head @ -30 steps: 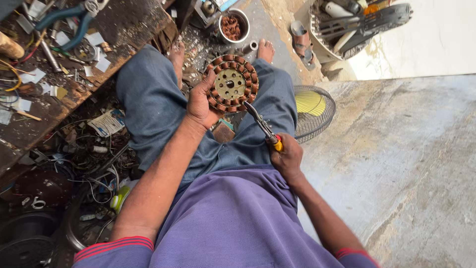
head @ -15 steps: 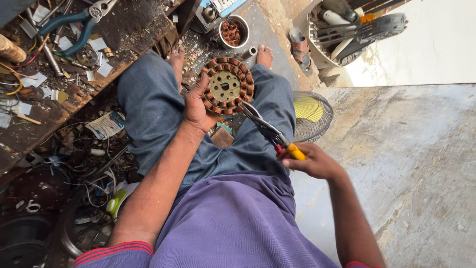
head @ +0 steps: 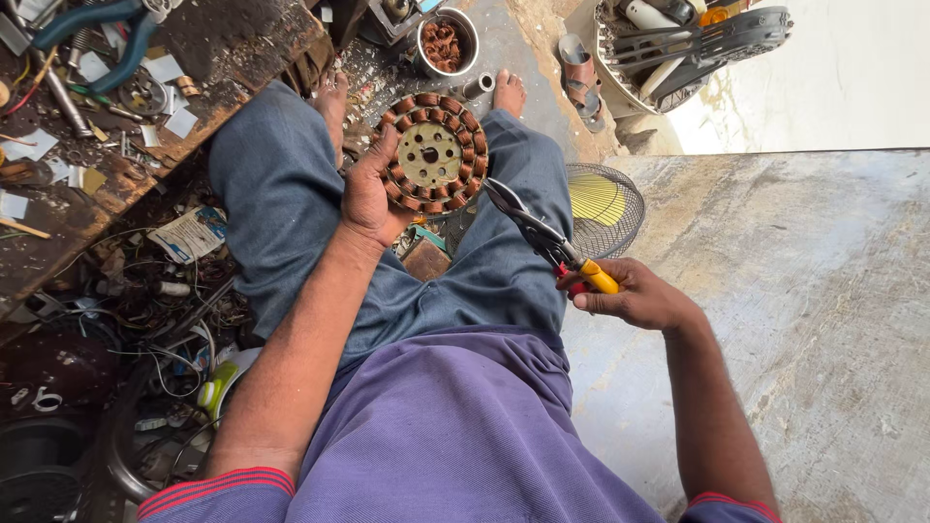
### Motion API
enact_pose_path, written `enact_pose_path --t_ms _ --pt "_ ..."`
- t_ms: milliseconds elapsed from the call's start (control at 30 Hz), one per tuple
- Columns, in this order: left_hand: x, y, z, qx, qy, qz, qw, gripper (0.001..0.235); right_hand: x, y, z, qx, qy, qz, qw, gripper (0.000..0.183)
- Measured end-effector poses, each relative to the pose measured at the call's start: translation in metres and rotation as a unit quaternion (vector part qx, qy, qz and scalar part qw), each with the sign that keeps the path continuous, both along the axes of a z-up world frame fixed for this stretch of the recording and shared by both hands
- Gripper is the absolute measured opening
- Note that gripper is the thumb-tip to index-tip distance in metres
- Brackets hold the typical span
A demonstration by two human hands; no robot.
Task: The person works on a ceiling fan motor stator, manipulating the copper coils and wire by hand and using pliers.
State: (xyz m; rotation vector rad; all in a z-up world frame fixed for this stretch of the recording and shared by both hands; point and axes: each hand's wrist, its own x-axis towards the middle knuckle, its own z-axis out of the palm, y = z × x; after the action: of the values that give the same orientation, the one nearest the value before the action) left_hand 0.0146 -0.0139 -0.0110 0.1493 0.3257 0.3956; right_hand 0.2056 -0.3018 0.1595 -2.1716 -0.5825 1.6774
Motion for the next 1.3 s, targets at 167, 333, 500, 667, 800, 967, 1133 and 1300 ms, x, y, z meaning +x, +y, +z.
enact_pose_path --t_ms 167,333,500,667,800,967,1133,1300 --pt "0.003 0.0 0.002 0.01 0.007 -0.003 1.0 0.054 0.004 0.002 0.008 0.021 -0.008 0.054 0.998 0.044" --pt "0.0 0.001 0.008 0.008 0.0 -0.029 1.0 0.054 0.006 0.007 0.009 -0.015 0.0 0.038 0.999 0.044" --pt "0.0 0.001 0.012 0.023 0.026 -0.047 0.998 0.051 0.007 0.011 0.012 -0.034 0.009 0.037 0.999 0.044" --pt "-0.004 0.004 0.011 -0.003 0.025 -0.06 0.998 0.042 0.013 0.002 -0.012 0.044 0.145 -0.005 0.988 0.039" --pt "-0.01 0.012 0.021 0.066 0.049 -0.076 0.994 0.042 -0.003 -0.013 -0.052 0.075 0.142 -0.048 0.986 0.044" --pt "-0.013 0.01 0.025 0.078 0.028 -0.125 0.989 0.047 -0.017 -0.027 -0.08 0.113 0.112 0.037 0.987 0.036" --pt "0.003 -0.003 0.003 0.103 0.129 -0.035 0.986 0.045 -0.057 -0.023 -0.102 0.153 -0.242 0.06 0.956 0.038" --pt "0.025 -0.015 -0.014 0.164 0.195 0.074 0.964 0.041 -0.072 -0.013 -0.094 0.235 -0.34 0.02 0.911 0.027"
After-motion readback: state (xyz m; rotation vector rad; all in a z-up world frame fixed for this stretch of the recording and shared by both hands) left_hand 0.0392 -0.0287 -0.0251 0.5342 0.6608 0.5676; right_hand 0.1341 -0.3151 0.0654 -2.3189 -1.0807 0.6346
